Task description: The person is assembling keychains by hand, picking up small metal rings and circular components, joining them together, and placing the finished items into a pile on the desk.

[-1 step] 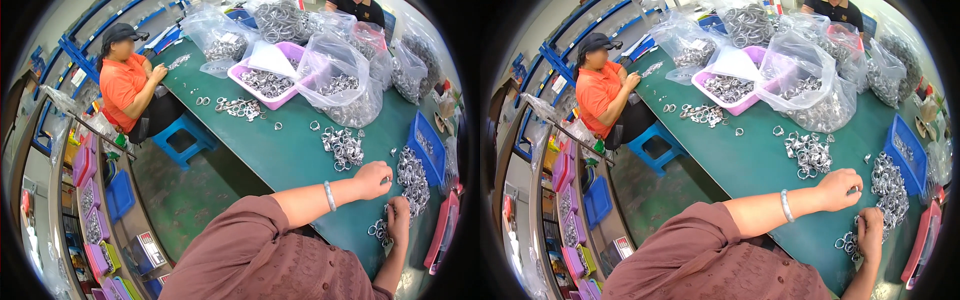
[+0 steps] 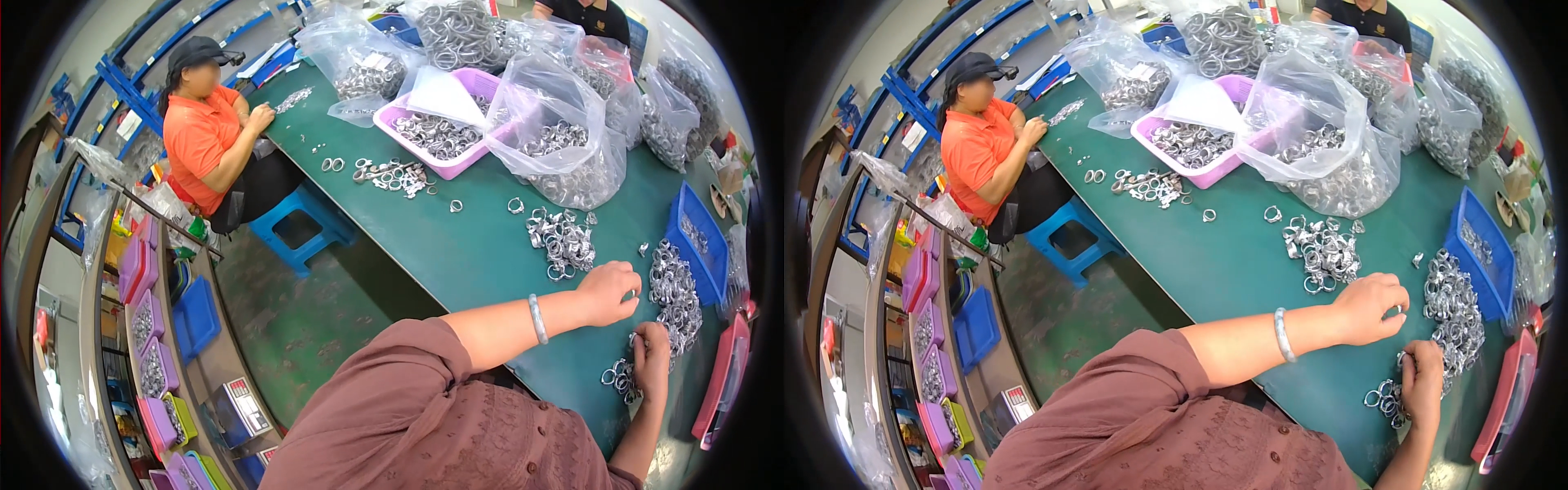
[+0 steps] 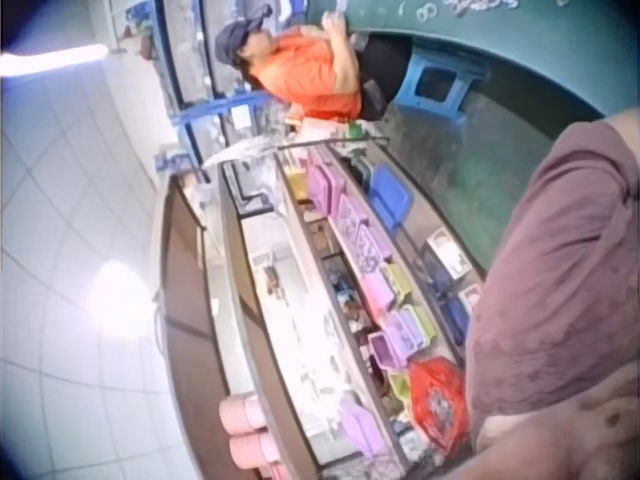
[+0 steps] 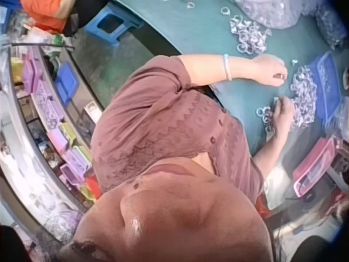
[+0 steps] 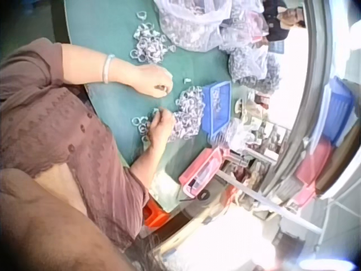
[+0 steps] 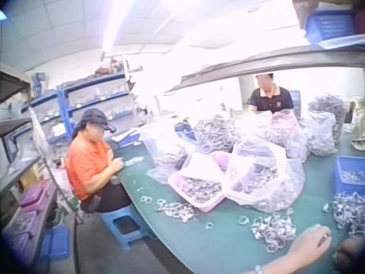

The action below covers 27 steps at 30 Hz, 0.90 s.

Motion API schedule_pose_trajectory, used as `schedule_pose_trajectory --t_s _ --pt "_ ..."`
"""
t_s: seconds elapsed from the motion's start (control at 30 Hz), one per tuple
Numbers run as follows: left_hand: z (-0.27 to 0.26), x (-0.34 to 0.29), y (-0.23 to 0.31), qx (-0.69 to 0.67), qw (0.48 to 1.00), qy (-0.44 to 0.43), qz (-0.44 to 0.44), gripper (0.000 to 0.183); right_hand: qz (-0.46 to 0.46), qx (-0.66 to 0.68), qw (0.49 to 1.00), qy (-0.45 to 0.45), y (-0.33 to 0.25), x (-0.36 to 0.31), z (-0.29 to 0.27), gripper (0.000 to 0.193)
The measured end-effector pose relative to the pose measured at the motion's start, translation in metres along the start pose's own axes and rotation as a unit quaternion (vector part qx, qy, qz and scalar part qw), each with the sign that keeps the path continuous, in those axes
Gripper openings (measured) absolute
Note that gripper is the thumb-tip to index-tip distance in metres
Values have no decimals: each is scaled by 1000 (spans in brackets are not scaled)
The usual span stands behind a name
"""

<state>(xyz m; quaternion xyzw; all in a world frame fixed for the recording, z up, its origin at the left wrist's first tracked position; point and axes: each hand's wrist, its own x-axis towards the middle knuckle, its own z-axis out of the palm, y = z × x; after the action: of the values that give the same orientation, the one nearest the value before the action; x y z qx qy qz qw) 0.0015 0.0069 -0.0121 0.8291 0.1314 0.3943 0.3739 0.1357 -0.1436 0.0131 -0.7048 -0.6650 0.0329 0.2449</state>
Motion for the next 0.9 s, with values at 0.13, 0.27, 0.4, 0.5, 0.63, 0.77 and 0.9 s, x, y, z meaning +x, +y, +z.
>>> schedule_pose_trajectory --t_s 0.13,0.27,0.4,0.5,0.63,0.77,0.9 --pt "-21 -2 -10 128 986 40 100 12 17 34 999 18 5 0 3 9" --pt "-30 -2 -17 197 972 37 119 10 67 61 996 4 5 2 1 11" --pt "-29 -7 -25 246 967 -12 68 5 37 64 997 35 -3 6 0 11" --pt "-30 -7 -23 298 950 -61 63 6 30 59 997 34 -6 7 -2 11" --pt "-29 -8 -18 333 938 -86 53 10 29 43 998 23 -12 9 -4 11" --pt "-24 -11 -17 354 924 -139 41 12 9 40 999 32 -21 9 -1 11" --pt "-24 -12 -16 346 926 -147 33 13 28 48 998 12 -21 8 -1 13"
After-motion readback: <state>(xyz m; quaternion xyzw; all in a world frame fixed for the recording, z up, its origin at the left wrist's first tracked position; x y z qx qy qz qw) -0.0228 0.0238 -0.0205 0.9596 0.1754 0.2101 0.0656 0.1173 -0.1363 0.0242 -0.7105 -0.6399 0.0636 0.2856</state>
